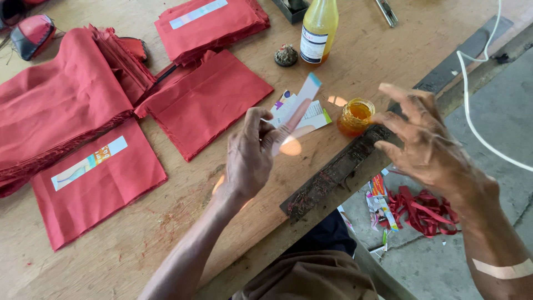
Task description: The person applies adhesive using a finger to paper tags and then presses them onto red fabric pieces on a wooden work table.
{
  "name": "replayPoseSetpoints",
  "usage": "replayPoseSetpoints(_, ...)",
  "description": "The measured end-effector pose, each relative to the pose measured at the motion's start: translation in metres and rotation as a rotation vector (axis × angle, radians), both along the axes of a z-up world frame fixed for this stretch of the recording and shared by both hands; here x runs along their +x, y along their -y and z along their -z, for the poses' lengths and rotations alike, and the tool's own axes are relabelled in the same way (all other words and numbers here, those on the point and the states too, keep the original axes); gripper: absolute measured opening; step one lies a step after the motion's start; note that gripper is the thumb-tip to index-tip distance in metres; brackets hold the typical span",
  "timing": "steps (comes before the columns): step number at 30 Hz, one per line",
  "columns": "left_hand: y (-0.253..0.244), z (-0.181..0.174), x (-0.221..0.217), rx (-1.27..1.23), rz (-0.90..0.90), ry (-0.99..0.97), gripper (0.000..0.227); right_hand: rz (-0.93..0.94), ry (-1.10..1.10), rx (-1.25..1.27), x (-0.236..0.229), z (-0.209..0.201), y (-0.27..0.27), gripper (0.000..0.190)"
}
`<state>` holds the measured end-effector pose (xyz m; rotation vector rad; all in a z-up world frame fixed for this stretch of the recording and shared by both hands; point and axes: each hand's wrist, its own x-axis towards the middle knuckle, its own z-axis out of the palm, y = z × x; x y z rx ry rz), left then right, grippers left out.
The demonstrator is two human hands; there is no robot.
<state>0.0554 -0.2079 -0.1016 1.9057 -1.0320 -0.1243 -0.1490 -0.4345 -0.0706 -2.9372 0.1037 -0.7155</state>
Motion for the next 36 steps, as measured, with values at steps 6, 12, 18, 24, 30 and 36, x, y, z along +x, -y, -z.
replayPoseSetpoints(6,0.01,0.006,-0.04,-0.063,0.205,-0.537,0.022,0.047,0.277,0.101,-0.038,-0.021,-0.026,0.047)
replayPoseSetpoints(12,0.006,0.006,-0.064,0.308,0.123,-0.529,0.035,0.016,0.034,0.62,-0.061,0.013,-0.045,0.069)
replayPoseSetpoints(18,-0.006,0.007,-0.064,0.332,0.114,-0.44,0.041,0.093,-0.342,1.021,-0.066,0.057,-0.035,0.101)
replayPoseSetpoints(24,-0.012,0.009,-0.064,0.339,0.148,-0.491,0.04,0.122,-0.5,1.224,-0.063,0.08,-0.033,0.12)
replayPoseSetpoints(30,-0.016,0.012,-0.064,0.318,0.154,-0.457,0.037,0.155,-0.559,1.266,-0.059,0.078,-0.036,0.119)
replayPoseSetpoints(36,-0.016,0.015,-0.064,0.323,0.159,-0.421,0.036,0.211,-0.614,1.165,-0.056,0.072,-0.041,0.117)
